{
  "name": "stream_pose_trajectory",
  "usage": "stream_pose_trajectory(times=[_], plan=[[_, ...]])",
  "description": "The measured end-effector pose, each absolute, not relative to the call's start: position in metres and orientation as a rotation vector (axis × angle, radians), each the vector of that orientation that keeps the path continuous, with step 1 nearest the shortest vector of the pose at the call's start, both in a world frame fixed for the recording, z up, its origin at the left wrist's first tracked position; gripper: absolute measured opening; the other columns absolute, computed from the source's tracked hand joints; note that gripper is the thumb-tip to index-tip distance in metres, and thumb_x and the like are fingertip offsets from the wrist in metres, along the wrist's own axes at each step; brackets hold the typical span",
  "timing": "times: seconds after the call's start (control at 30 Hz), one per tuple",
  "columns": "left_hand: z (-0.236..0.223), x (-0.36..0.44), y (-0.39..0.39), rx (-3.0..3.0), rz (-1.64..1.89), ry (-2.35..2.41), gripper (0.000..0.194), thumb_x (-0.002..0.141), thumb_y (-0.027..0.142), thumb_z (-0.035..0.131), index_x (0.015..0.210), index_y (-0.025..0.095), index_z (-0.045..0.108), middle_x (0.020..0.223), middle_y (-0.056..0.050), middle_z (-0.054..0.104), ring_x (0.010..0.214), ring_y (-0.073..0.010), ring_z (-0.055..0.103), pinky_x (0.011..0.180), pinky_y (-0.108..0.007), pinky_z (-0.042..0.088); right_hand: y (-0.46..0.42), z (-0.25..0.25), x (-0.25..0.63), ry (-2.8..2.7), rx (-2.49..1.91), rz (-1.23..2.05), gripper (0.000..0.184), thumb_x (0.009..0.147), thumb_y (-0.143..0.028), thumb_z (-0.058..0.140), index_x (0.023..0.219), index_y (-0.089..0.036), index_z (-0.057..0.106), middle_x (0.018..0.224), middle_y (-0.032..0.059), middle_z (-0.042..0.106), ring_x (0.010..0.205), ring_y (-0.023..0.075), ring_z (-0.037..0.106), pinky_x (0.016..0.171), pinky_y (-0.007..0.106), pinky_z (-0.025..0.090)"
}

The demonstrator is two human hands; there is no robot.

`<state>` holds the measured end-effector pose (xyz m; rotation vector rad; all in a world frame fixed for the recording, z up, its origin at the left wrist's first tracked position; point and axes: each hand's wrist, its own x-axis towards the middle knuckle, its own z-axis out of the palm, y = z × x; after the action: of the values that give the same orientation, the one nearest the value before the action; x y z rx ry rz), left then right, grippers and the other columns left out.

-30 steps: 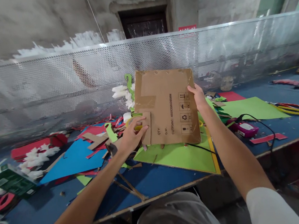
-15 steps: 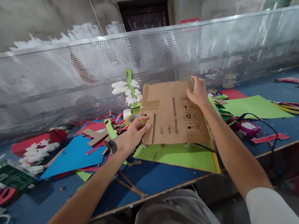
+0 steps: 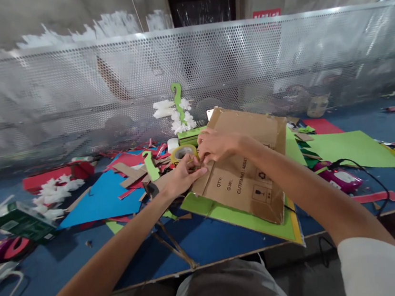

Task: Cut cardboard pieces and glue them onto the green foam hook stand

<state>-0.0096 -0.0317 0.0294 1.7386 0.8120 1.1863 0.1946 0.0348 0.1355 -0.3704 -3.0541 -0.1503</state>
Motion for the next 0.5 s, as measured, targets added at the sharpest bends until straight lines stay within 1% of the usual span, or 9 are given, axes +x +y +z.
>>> stream_pose_trajectory(times=[0.07, 0.2, 0.23, 0.3, 0.33, 0.37, 0.43, 0.5], plan=[[0.031, -0.007, -0.032, 1.777, 1.223, 0.845, 0.038, 0.084, 0.041, 0.083, 0.096, 0.022, 0.052, 0.097, -0.001, 0.063, 0.084, -0.0147, 0.062, 0.076, -0.027, 0.052, 0.046, 0.136, 0.194, -3.072, -0.365, -0.076, 0.016, 0.096, -0.027, 0.069, 0.098, -0.030, 0.085, 0.098, 0.0043, 0.080, 0.123, 0.0308, 0.052, 0.111, 0.052, 0.028], [0.036, -0.003, -0.045, 1.763, 1.240, 0.969, 0.028, 0.090, 0.042, 0.076, 0.102, 0.020, 0.064, 0.103, -0.008, 0.071, 0.095, -0.0223, 0.069, 0.080, -0.032, 0.055, 0.066, 0.134, 0.194, -3.071, -0.327, 0.075, 0.014, 0.096, -0.034, 0.072, 0.094, -0.032, 0.086, 0.096, 0.0032, 0.080, 0.116, 0.0295, 0.050, 0.104, 0.047, 0.028], [0.036, -0.002, -0.050, 1.730, 1.216, 0.986, 0.030, 0.091, 0.043, 0.075, 0.108, 0.020, 0.067, 0.106, -0.009, 0.073, 0.094, -0.0238, 0.070, 0.079, -0.033, 0.057, 0.071, 0.133, 0.194, -3.076, -0.319, 0.110, 0.014, 0.096, -0.035, 0.073, 0.095, -0.032, 0.087, 0.095, 0.0029, 0.080, 0.114, 0.0289, 0.050, 0.103, 0.047, 0.027], [0.035, -0.002, -0.060, 1.638, 1.144, 1.032, 0.044, 0.090, 0.045, 0.075, 0.126, 0.020, 0.069, 0.112, -0.011, 0.076, 0.081, -0.0238, 0.071, 0.069, -0.036, 0.060, 0.079, 0.132, 0.196, -3.081, -0.309, 0.175, 0.015, 0.097, -0.035, 0.073, 0.098, -0.032, 0.087, 0.095, 0.0032, 0.080, 0.111, 0.0282, 0.050, 0.101, 0.045, 0.027], [0.034, -0.001, -0.065, 1.613, 1.101, 1.051, 0.049, 0.090, 0.046, 0.074, 0.131, 0.021, 0.069, 0.116, -0.011, 0.077, 0.078, -0.0239, 0.071, 0.065, -0.037, 0.061, 0.082, 0.131, 0.198, -3.075, -0.305, 0.197, 0.015, 0.097, -0.034, 0.073, 0.099, -0.032, 0.087, 0.095, 0.0035, 0.080, 0.110, 0.0280, 0.050, 0.100, 0.045, 0.027], [0.033, -0.001, -0.069, 1.607, 1.094, 1.059, 0.050, 0.090, 0.046, 0.073, 0.133, 0.022, 0.070, 0.118, -0.010, 0.077, 0.082, -0.0248, 0.072, 0.068, -0.037, 0.063, 0.085, 0.130, 0.199, -3.061, -0.302, 0.206, 0.015, 0.097, -0.034, 0.073, 0.100, -0.032, 0.087, 0.095, 0.0038, 0.080, 0.108, 0.0279, 0.051, 0.098, 0.045, 0.028], [0.030, 0.000, -0.074, 1.600, 1.080, 1.030, 0.050, 0.093, 0.047, 0.070, 0.138, 0.024, 0.070, 0.117, -0.006, 0.079, 0.095, -0.0273, 0.074, 0.081, -0.041, 0.066, 0.091, 0.128, 0.202, -3.038, -0.292, 0.205, 0.013, 0.096, -0.033, 0.075, 0.099, -0.032, 0.087, 0.094, 0.0037, 0.080, 0.106, 0.0275, 0.051, 0.096, 0.044, 0.029], [0.027, 0.004, -0.076, 1.573, 1.087, 1.018, 0.051, 0.094, 0.048, 0.069, 0.140, 0.025, 0.070, 0.121, -0.004, 0.079, 0.105, -0.0284, 0.073, 0.093, -0.043, 0.064, 0.095, 0.128, 0.204, -3.039, -0.279, 0.208, 0.012, 0.096, -0.032, 0.076, 0.097, -0.032, 0.087, 0.093, 0.0031, 0.081, 0.105, 0.0271, 0.051, 0.095, 0.043, 0.030]])
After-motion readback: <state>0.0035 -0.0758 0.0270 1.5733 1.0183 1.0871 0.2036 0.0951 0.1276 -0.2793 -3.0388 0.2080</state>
